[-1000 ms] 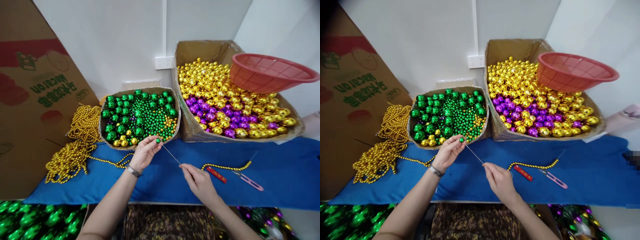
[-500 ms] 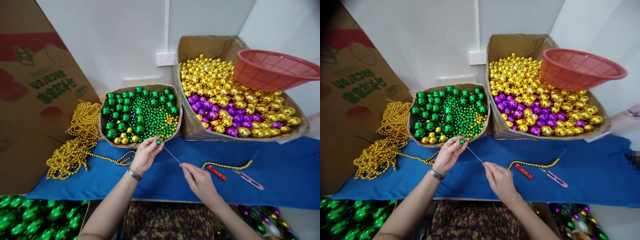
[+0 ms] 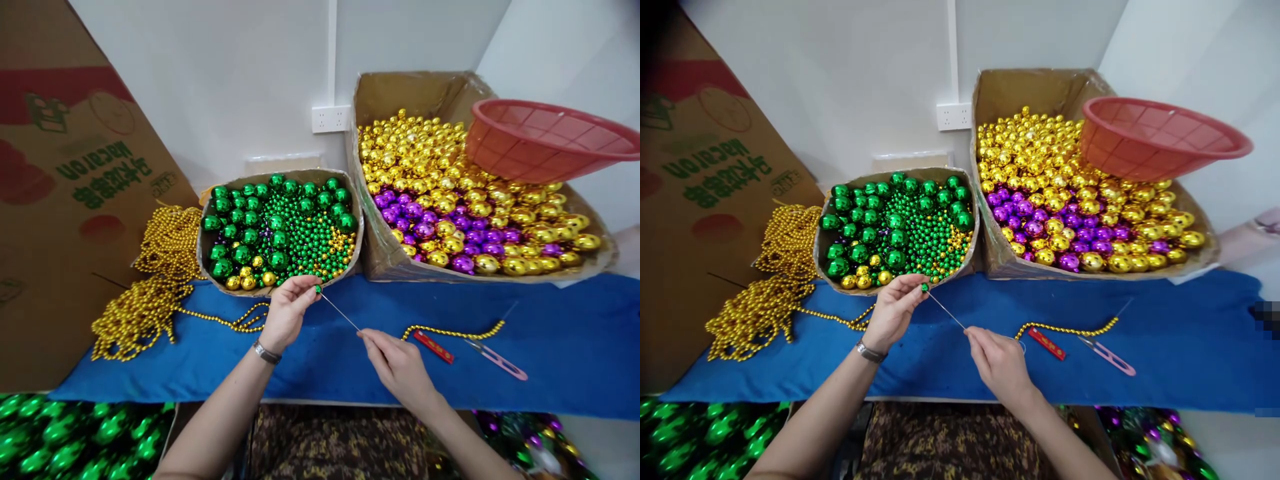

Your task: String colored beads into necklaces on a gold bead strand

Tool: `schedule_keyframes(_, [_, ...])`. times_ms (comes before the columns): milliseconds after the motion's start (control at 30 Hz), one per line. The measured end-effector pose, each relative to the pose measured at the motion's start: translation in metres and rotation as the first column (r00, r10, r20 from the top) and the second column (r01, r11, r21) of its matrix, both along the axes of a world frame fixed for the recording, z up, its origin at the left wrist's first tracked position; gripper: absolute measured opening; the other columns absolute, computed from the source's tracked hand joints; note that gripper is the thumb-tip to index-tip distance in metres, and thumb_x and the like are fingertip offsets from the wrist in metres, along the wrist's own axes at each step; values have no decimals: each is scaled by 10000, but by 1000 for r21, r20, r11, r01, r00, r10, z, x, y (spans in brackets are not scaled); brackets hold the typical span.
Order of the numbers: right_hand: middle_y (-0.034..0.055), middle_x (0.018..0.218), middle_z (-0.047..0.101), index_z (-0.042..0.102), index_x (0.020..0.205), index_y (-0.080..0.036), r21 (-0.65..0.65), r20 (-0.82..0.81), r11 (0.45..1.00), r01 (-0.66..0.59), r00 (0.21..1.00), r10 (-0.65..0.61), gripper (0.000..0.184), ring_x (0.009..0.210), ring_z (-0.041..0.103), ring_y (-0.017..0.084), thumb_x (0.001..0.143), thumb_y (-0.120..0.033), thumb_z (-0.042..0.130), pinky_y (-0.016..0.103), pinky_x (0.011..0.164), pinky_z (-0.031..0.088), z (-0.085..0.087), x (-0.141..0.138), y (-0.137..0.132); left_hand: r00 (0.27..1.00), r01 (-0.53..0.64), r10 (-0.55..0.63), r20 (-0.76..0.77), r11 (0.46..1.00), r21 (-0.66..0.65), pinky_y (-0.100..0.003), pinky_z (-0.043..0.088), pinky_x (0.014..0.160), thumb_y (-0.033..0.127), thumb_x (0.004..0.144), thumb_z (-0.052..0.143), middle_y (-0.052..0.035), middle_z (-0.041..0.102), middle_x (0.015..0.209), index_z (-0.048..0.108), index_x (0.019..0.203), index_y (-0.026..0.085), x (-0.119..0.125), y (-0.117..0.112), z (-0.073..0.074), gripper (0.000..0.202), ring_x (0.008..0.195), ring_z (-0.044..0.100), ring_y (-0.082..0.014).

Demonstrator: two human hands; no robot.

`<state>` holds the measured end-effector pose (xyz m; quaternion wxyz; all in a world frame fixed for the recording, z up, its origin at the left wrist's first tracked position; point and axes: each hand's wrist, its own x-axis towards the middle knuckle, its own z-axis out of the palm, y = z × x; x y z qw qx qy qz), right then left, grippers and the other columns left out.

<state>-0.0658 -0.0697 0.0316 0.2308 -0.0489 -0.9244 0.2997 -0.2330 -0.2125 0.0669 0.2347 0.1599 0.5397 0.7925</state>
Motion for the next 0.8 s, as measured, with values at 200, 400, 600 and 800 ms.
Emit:
schedule_keyframes(200, [58, 916, 726, 634, 1011, -198, -22, -18, 999, 29, 999, -30, 260, 777, 700, 162, 934, -258, 393, 241, 713, 554, 1, -7, -3, 995, 55, -56, -78, 998, -18, -297, 509, 832, 219, 692, 745, -72, 649, 1105, 620, 1071, 215, 6, 9, 4, 399, 925, 637, -169])
schedule_keyframes(400, [68, 906, 719, 603, 1032, -204, -74, -5, 994, 86, 996, -87, 236, 749, 701, 176, 942, -280, 398, 255, 689, 561, -6, -1, 9, 996, -40, 34, -87, 997, -61, -277, 529, 749, 323, 745, 693, -73, 673, 964, 651, 978, 170, -26, 13, 16, 283, 830, 647, -154])
schedule_keyframes(600, [66, 869, 711, 594, 1038, -199, -106, -35, 992, 74, 996, -78, 233, 762, 693, 182, 943, -282, 398, 291, 738, 563, -13, 3, 15, 924, -223, 166, -345, 966, -132, -260, 523, 706, 338, 762, 658, -57, 671, 906, 639, 976, 164, -77, -1, 33, 276, 812, 630, -140])
schedule_keyframes(800, [77, 929, 653, 590, 1056, -208, -129, -6, 991, 35, 999, -36, 234, 766, 672, 173, 941, -285, 402, 268, 696, 558, -16, 3, 15, 657, -498, -137, -741, 659, -563, -252, 457, 598, 324, 798, 578, -47, 680, 750, 667, 911, 142, -109, -40, 39, 232, 619, 579, -134])
